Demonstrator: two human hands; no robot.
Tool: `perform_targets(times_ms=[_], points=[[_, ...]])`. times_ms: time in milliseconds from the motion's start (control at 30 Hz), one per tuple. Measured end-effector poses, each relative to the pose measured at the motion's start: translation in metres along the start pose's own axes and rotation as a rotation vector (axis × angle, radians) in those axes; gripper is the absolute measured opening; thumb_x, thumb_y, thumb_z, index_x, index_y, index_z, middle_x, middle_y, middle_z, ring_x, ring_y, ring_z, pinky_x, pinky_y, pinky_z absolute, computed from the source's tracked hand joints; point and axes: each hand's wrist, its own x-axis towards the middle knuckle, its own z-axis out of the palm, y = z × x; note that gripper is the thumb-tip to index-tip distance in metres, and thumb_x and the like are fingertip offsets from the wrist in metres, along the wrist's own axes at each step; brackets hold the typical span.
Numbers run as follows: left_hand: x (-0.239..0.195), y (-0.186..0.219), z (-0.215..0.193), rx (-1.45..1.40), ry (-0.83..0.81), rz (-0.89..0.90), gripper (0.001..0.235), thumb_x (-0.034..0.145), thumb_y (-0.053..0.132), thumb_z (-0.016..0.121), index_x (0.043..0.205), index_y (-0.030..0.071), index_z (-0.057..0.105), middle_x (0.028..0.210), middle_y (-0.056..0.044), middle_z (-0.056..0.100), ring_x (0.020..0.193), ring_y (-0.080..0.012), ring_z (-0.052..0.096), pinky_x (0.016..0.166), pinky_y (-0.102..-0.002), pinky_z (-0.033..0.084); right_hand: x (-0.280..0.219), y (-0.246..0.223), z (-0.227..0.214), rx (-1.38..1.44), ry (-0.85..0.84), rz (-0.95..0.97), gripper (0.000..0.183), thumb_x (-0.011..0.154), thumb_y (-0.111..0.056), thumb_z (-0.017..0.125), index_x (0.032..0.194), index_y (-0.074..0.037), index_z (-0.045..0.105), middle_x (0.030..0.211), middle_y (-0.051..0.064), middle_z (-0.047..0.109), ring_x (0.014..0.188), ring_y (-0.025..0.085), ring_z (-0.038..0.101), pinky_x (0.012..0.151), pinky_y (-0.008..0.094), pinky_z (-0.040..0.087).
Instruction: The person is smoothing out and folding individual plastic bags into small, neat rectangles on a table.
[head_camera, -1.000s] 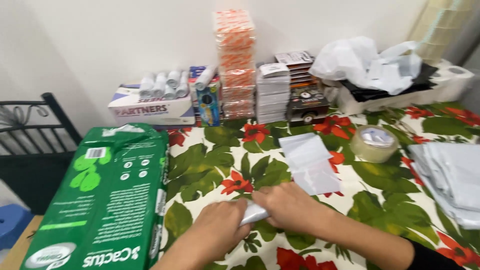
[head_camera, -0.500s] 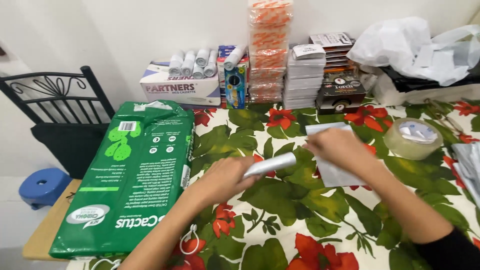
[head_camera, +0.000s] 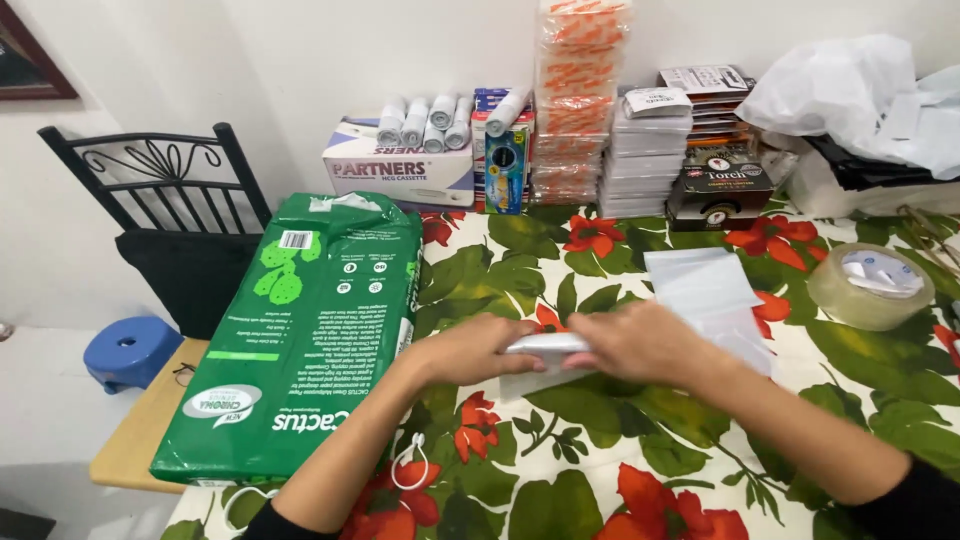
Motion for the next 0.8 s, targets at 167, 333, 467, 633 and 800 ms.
perform_targets(times_ms=[167,333,467,633,800], points=[[0.005,-0.028,0.003,-0.028,0.017,-0.028,0.031,0.086,0.029,0.053,0.098,0.001,0.059,0.086,-0.024,0.066,0.087,-0.0433,0.062,0.078,-0.051,0.047,-0.014,0.035,-0.003,0.068,-0.059,0.188,0.037,0.086,-0.052,0.045,0.099,-0.017,0.050,0.068,0.005,0.060,0.068,0.024,0.065,0.069,0.035,0.053],[0.008,-0.015,0.011,0.000,-0.011,-0.032,0.037,0.085,0.036,0.053,0.103,0.004,0.060,0.090,-0.020,0.067,0.092,-0.0419,0.062,0.080,-0.051,0.048,0.015,-0.011,-0.007,-0.071,0.152,-0.070,0.045,0.090,-0.054,0.038,0.108,-0.015,0.051,0.095,0.006,0.054,0.092,0.022,0.057,0.078,0.037,0.046],[0.005,-0.014,0.010,0.194,0.063,-0.058,0.035,0.084,0.034,0.055,0.109,0.010,0.060,0.095,-0.015,0.066,0.093,-0.0383,0.063,0.079,-0.050,0.050,0.023,-0.024,-0.009,0.028,-0.130,-0.045,0.034,0.098,-0.034,0.024,0.107,-0.009,0.045,0.087,0.010,0.060,0.069,0.019,0.063,0.059,0.029,0.051],[-0.002,0.000,0.004,0.246,0.039,-0.090,0.032,0.086,0.029,0.055,0.110,0.008,0.059,0.100,-0.017,0.065,0.096,-0.0412,0.061,0.083,-0.052,0.049,0.022,-0.022,-0.018,0.462,-0.327,0.081,0.036,0.096,-0.031,0.030,0.123,-0.006,0.035,0.089,0.014,0.064,0.071,0.033,0.067,0.059,0.042,0.054],[0.001,0.000,0.005,0.309,0.081,-0.285,0.024,0.084,0.031,0.058,0.091,0.011,0.069,0.088,-0.013,0.069,0.088,-0.0321,0.066,0.078,-0.045,0.053,0.022,-0.021,-0.020,0.677,-0.447,0.306,0.030,0.094,-0.032,0.038,0.117,-0.014,0.045,0.076,0.010,0.069,0.071,0.025,0.069,0.068,0.037,0.055]])
